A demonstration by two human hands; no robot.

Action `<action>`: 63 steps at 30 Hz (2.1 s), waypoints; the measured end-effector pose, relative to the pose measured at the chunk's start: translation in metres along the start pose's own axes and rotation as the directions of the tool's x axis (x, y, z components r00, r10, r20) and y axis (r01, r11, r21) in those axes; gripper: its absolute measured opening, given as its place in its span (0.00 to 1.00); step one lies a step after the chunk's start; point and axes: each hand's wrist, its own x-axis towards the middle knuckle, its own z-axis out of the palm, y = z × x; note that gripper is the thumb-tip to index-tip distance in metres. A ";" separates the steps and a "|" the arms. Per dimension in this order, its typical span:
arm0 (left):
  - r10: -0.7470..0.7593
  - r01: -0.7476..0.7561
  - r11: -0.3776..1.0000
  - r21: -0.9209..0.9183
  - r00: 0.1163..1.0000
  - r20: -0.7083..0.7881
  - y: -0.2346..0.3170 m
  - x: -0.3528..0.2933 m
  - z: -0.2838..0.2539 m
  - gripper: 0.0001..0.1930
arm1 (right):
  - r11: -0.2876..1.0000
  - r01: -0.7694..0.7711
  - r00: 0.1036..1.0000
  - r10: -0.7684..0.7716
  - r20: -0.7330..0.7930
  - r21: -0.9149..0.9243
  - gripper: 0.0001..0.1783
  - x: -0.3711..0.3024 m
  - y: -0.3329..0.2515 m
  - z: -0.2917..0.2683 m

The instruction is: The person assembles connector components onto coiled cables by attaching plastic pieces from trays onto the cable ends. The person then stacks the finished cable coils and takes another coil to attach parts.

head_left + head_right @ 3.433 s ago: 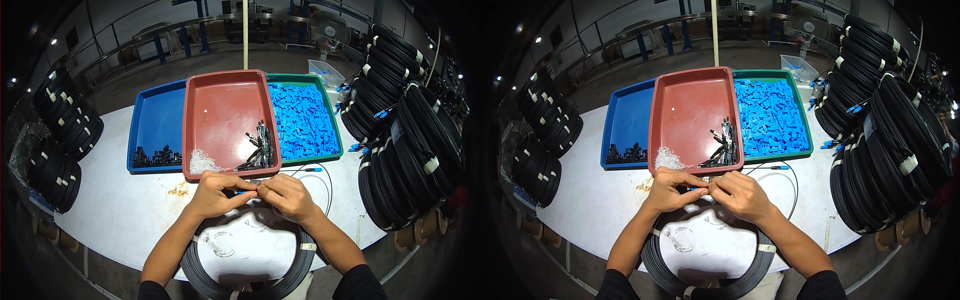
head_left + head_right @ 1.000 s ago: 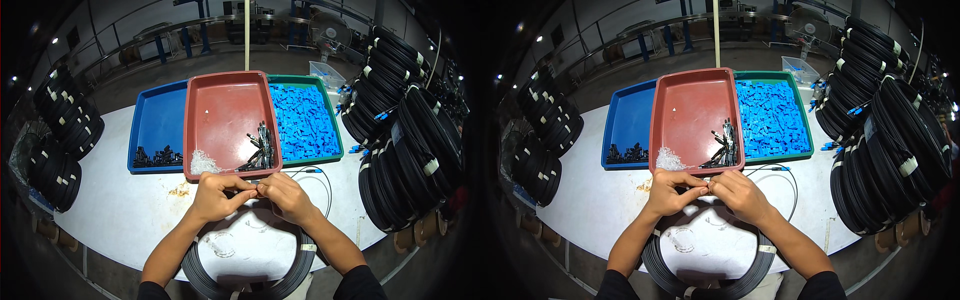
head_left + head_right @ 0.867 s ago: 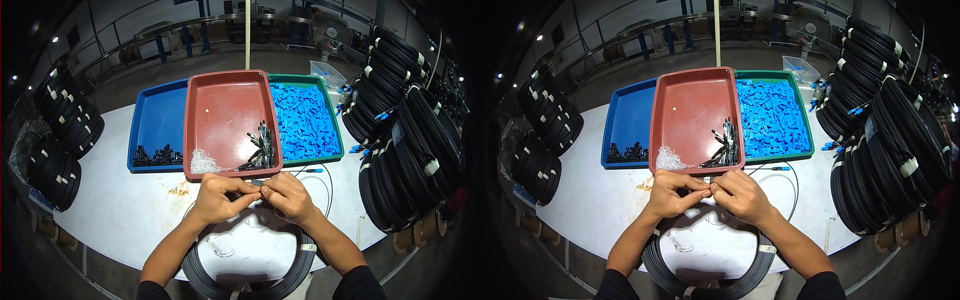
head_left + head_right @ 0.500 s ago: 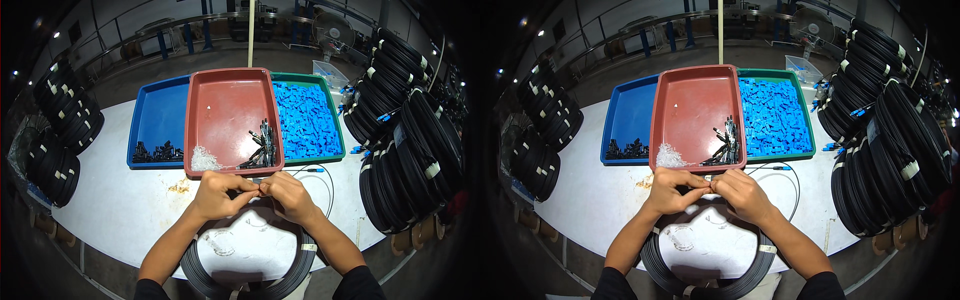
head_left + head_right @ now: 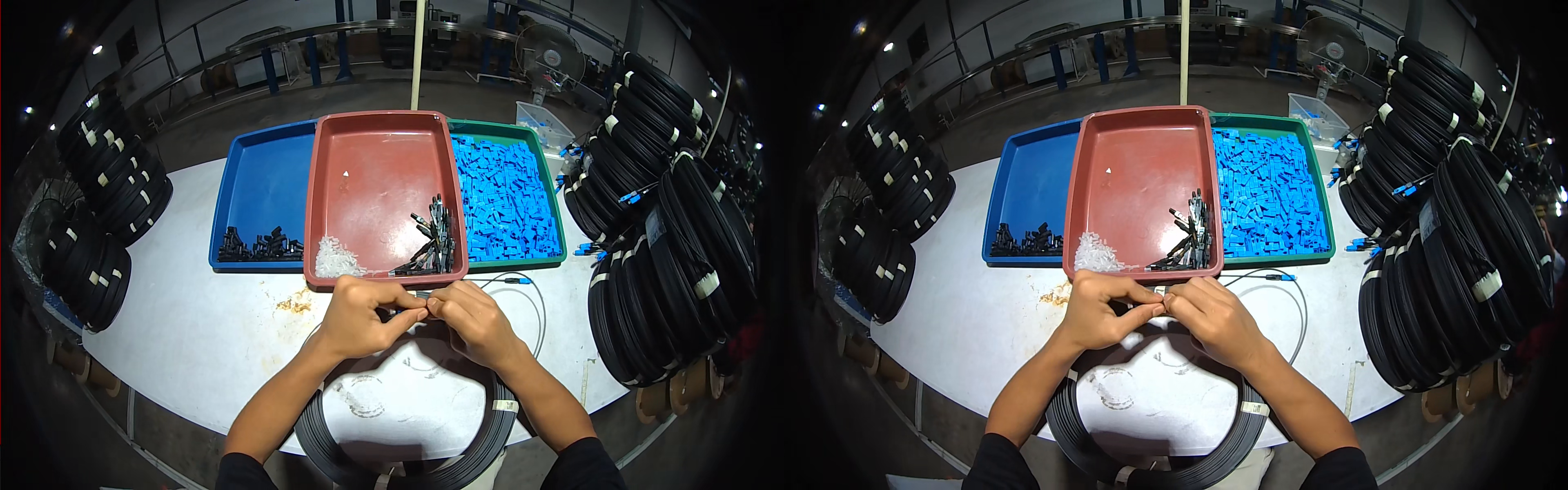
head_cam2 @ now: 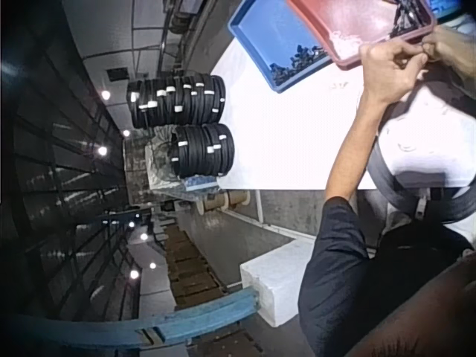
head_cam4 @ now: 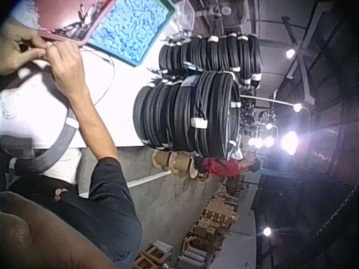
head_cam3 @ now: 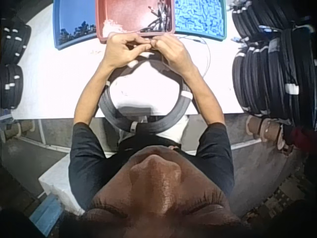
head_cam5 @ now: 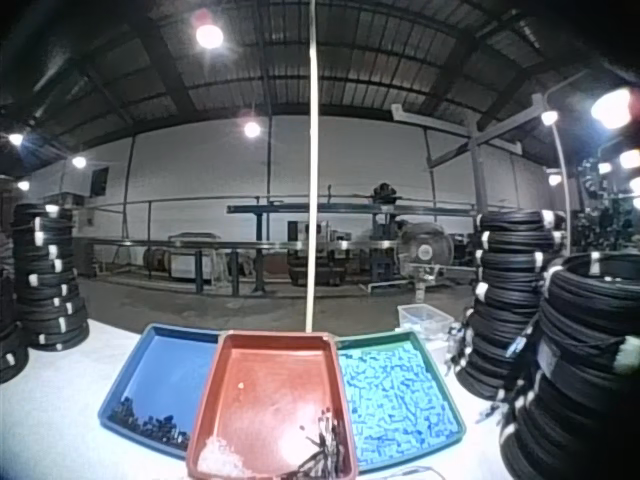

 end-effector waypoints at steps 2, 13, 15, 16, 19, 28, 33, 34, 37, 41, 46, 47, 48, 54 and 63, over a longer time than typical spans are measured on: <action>-0.181 0.186 0.979 -0.082 0.981 0.065 0.006 0.002 0.000 0.04 | 0.996 0.053 0.998 -0.054 -0.013 -0.067 0.11 -0.001 0.000 -0.002; 0.325 -0.334 0.928 0.165 0.942 0.078 -0.010 -0.001 0.000 0.07 | 0.937 -0.259 0.966 0.246 0.080 0.234 0.11 -0.002 -0.002 0.003; 0.012 -0.012 1.000 0.015 0.999 0.032 -0.003 0.001 0.001 0.04 | 0.999 -0.015 1.000 0.015 -0.009 0.033 0.12 0.001 0.001 -0.002; 0.011 -0.012 1.000 0.017 0.999 0.031 -0.002 0.000 0.001 0.04 | 0.999 -0.014 1.000 0.014 -0.009 0.035 0.12 0.003 -0.001 -0.003; 0.086 -0.086 0.996 -0.029 0.996 0.002 0.001 0.000 0.004 0.05 | 0.997 0.050 0.999 -0.050 -0.003 -0.060 0.12 0.002 -0.002 -0.006; 0.445 -0.453 0.866 0.211 0.891 0.086 -0.013 0.001 -0.002 0.09 | 0.963 -0.179 0.984 0.171 0.053 0.202 0.14 -0.005 0.001 0.003; -0.109 0.126 0.977 -0.172 0.989 0.104 0.006 -0.001 -0.003 0.06 | 0.998 0.053 0.995 -0.054 -0.081 -0.024 0.09 -0.001 -0.001 -0.002; -0.259 0.305 0.897 -0.319 0.949 0.180 0.008 -0.001 -0.003 0.04 | 0.989 0.104 0.988 -0.115 -0.105 -0.101 0.08 0.001 -0.002 -0.004; -0.325 0.411 0.807 -0.424 0.909 0.262 0.009 0.000 -0.006 0.04 | 0.985 0.141 0.984 -0.151 -0.097 -0.103 0.08 0.002 -0.003 -0.005; -0.183 0.213 0.965 -0.153 0.965 0.187 0.004 -0.002 -0.004 0.07 | 0.963 -0.143 0.989 0.145 0.011 0.227 0.09 -0.004 -0.001 -0.004; 0.376 -0.422 0.876 0.234 0.901 0.219 -0.008 0.001 -0.003 0.13 | 0.819 -0.410 0.912 0.380 0.156 0.401 0.14 -0.007 0.004 0.002; 0.390 -0.438 0.863 0.250 0.894 0.220 -0.007 0.002 -0.004 0.11 | 0.843 -0.392 0.920 0.367 0.138 0.370 0.13 -0.009 0.004 0.004; 0.404 -0.454 0.850 0.267 0.887 0.222 -0.007 0.002 -0.005 0.09 | 0.865 -0.372 0.928 0.353 0.120 0.337 0.13 -0.010 0.004 0.005; -0.015 0.015 1.000 0.007 0.998 0.055 -0.001 -0.002 -0.003 0.04 | 0.994 -0.078 0.997 0.079 -0.010 0.079 0.10 -0.003 0.000 0.003; -0.262 0.313 0.895 -0.317 0.946 0.193 0.000 0.000 -0.005 0.08 | 1.000 0.013 0.994 -0.010 -0.105 0.023 0.11 -0.003 0.001 0.000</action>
